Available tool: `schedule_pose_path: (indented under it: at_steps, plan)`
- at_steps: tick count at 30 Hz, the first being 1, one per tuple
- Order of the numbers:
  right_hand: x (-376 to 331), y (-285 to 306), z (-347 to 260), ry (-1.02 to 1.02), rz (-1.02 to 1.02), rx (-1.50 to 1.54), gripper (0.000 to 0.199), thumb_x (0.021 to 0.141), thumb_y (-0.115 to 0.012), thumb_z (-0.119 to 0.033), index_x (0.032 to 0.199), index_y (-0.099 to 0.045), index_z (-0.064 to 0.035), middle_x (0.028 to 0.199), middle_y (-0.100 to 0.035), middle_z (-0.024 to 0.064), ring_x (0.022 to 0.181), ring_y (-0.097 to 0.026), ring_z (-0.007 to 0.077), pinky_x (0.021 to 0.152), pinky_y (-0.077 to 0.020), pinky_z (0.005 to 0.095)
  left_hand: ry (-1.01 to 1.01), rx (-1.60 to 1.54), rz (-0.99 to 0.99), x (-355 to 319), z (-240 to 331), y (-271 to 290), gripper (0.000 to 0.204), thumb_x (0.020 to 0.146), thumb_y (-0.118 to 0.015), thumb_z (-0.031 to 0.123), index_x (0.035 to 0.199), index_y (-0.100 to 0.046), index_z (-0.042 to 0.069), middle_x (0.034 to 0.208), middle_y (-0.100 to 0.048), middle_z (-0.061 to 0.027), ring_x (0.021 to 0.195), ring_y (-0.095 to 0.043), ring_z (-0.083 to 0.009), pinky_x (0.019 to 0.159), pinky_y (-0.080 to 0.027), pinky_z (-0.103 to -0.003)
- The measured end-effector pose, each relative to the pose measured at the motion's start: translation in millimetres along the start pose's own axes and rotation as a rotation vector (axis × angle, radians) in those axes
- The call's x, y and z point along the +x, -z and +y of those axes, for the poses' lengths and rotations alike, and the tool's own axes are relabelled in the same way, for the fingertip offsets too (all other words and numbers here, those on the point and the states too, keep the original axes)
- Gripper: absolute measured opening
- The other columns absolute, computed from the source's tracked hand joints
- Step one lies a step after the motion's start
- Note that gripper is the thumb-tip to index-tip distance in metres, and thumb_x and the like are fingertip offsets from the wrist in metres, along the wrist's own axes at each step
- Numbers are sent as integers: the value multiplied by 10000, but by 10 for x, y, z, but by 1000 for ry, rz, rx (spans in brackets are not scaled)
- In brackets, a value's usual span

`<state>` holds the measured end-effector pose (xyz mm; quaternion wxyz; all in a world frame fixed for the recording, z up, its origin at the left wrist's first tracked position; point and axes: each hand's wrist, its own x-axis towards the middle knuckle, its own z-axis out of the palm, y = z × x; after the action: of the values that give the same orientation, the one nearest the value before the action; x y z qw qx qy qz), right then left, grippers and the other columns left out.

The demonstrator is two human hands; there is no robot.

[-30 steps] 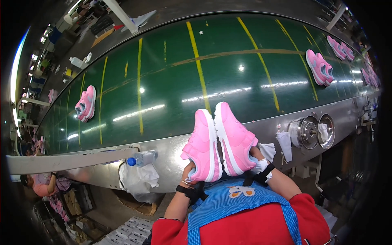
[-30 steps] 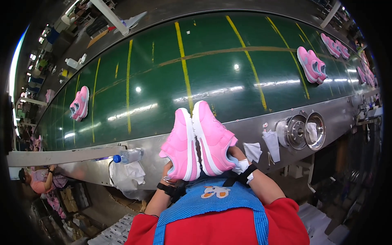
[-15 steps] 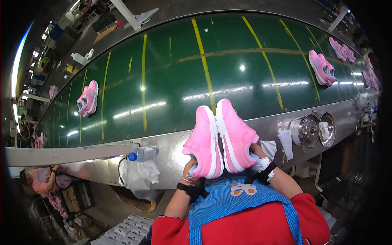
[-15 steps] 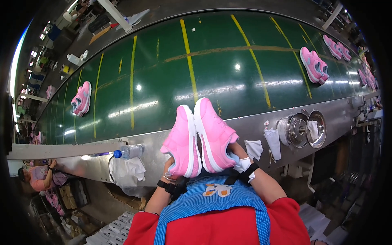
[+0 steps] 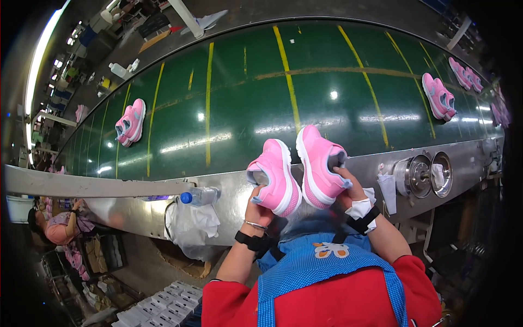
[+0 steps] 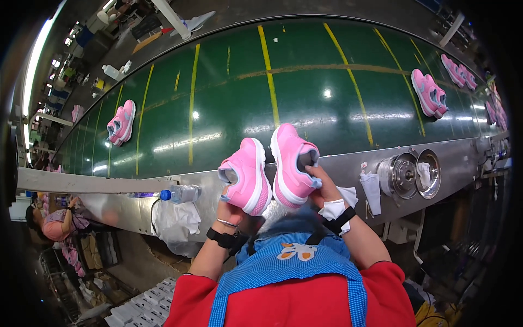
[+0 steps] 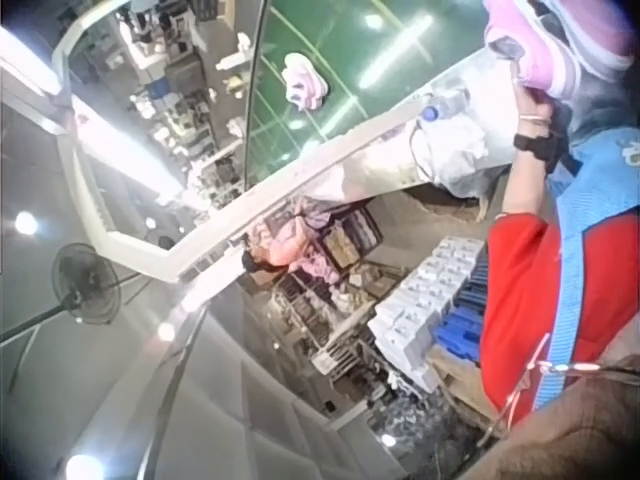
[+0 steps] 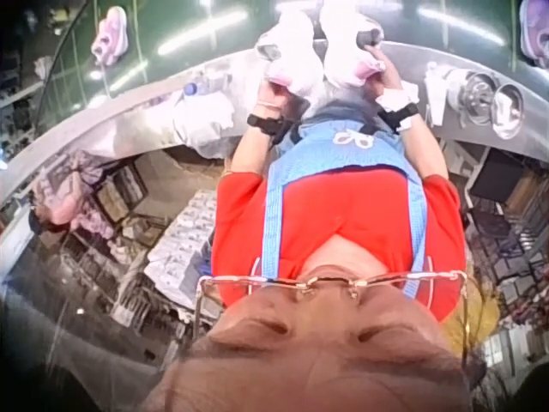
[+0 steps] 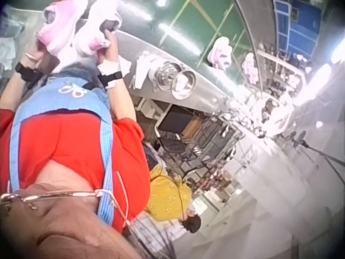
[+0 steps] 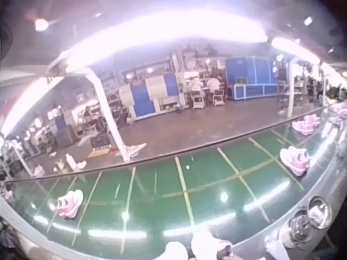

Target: Inspecting and cleaning pink sneakers on a conveyor belt in a factory setting.

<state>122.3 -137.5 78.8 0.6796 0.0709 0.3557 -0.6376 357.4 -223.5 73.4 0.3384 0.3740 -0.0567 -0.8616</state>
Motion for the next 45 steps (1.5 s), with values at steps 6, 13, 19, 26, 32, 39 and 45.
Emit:
schedule_pose_path:
  at_steps: [6,13,19,26,32,39,45]
  plan:
    - [42,-168,-79,60,3,-156,387,787,-581,-196,1145,-457,-118,1025,-550,19,933,-535,136,832,-416,307,-16,77,8,55,127,-175,375,796,-533,278,1090,-487,49,1019,-576,-81,938,-557,-207,852,-437,-365]
    - [50,-163,-65,77,75,-230,302,777,-608,-276,991,-524,-81,945,-591,39,851,-576,141,784,-436,305,-75,141,52,146,120,-85,454,794,-554,327,1144,-449,59,1087,-547,-100,995,-534,-240,876,-423,-430]
    - [-6,-193,-92,80,88,-308,295,786,-597,-272,1002,-510,-91,939,-579,25,862,-566,119,761,-437,276,-55,149,87,175,54,-54,443,799,-556,353,1130,-456,76,1068,-554,-99,979,-542,-239,864,-430,-424]
    - [-16,-237,19,174,40,-370,433,810,-566,-224,1181,-428,-51,1025,-547,28,887,-543,96,759,-438,246,-29,139,166,76,6,-21,384,785,-604,280,1081,-504,56,976,-570,-71,880,-559,-178,798,-456,-316]
    - [35,-142,138,178,27,-348,419,842,-528,-167,1217,-400,-29,1066,-536,58,944,-534,123,796,-435,257,-39,239,147,73,-48,95,383,811,-558,312,1092,-491,61,1001,-586,-96,909,-574,-217,805,-465,-383]
    - [89,-50,242,176,103,-392,458,835,-541,-148,1239,-369,-18,1062,-536,76,944,-535,130,802,-436,267,-81,282,209,96,-143,272,355,812,-567,273,1082,-496,54,974,-590,-82,888,-574,-201,787,-467,-357]
    - [63,-10,309,249,79,-469,463,832,-533,-132,1245,-360,-15,1051,-541,80,938,-538,131,797,-438,264,-183,351,157,19,-187,156,280,814,-566,251,1020,-509,71,926,-581,-44,854,-567,-154,755,-465,-309]
